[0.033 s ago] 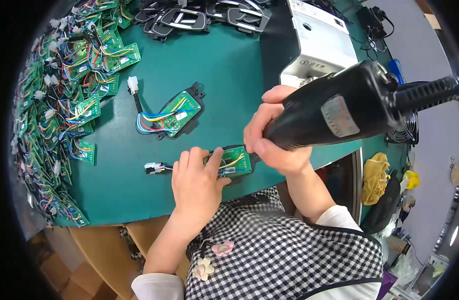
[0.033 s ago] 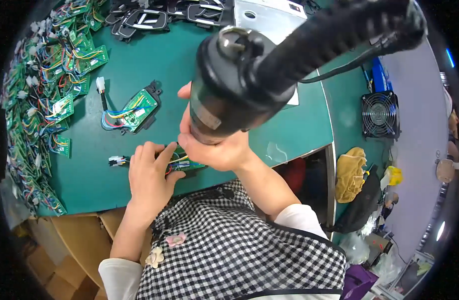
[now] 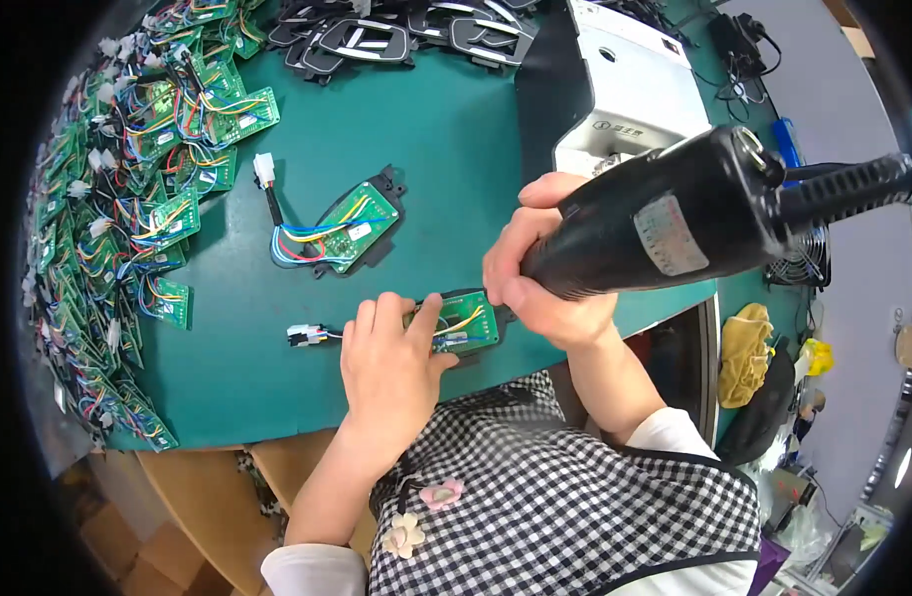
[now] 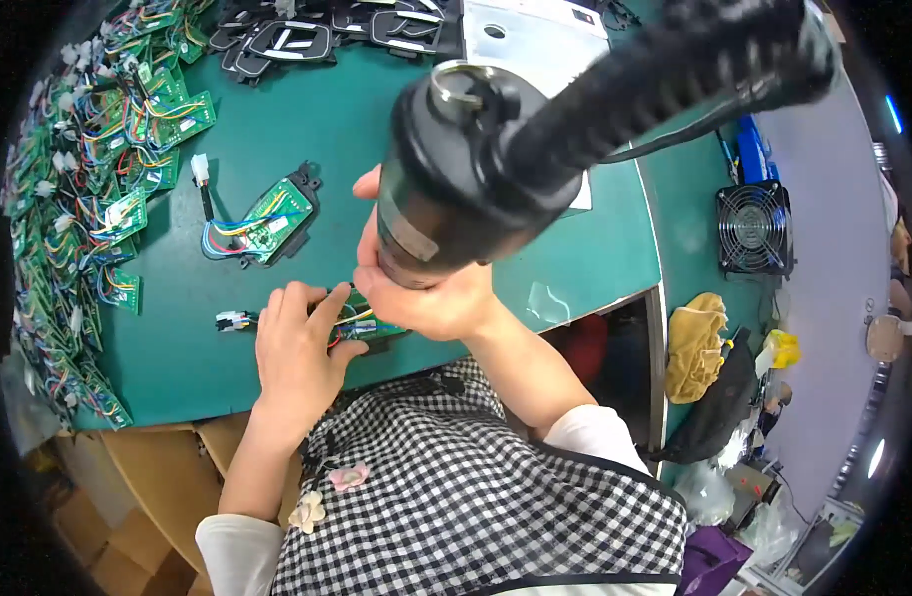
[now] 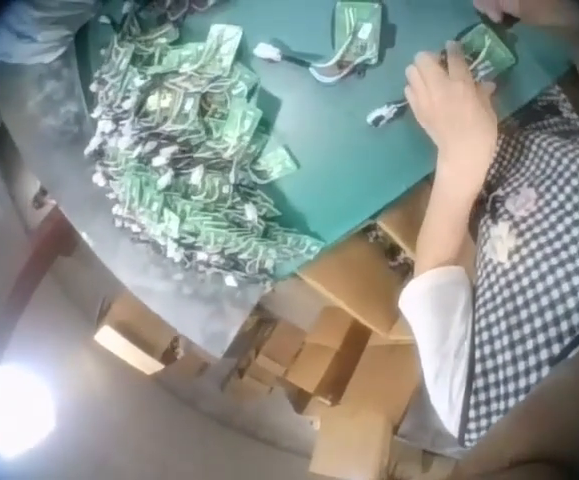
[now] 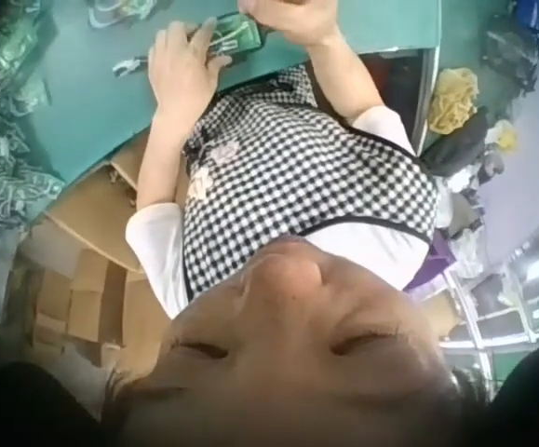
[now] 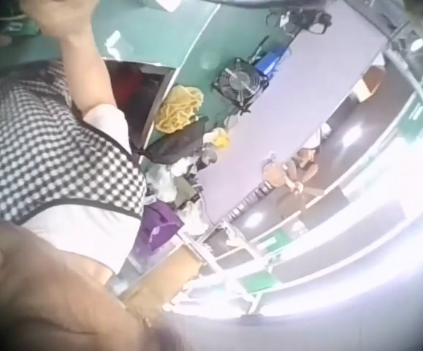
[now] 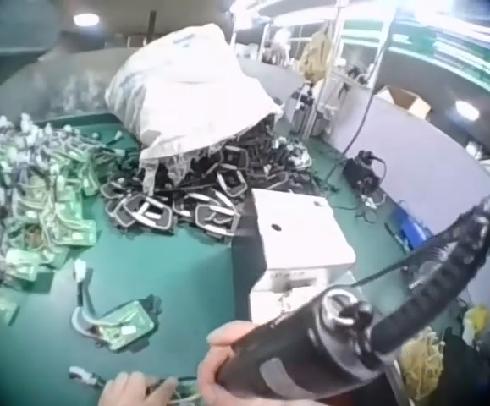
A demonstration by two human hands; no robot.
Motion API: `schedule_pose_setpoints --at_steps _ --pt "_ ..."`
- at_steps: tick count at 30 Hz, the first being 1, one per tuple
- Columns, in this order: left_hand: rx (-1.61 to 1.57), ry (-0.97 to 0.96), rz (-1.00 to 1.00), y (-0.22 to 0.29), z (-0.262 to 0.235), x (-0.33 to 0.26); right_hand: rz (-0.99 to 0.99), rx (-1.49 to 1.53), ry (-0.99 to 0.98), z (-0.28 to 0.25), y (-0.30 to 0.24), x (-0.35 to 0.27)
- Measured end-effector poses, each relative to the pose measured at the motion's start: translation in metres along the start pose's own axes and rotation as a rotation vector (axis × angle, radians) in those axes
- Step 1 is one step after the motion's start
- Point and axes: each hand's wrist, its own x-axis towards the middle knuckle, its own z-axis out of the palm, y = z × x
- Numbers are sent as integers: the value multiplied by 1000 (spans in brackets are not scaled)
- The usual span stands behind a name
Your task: The person assembles electronic circuit boards and plastic frame components by hand, securing them together with screws using an electric screwdriver.
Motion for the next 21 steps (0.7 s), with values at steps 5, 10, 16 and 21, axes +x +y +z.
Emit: schedule_pose_setpoints --at_steps 5,10,16,21 --pt "7 1 -37 7 1 3 -91 -197 -60 -8 -14 -3" --pt "15 4 -70 8 1 0 -504 88 559 -56 -70 17" --pt "40 -4 -62 5 4 2 -314 -159 524 -66 -52 35" --pt "22 15 -59 2 4 0 -183 -5 496 -41 -59 12"
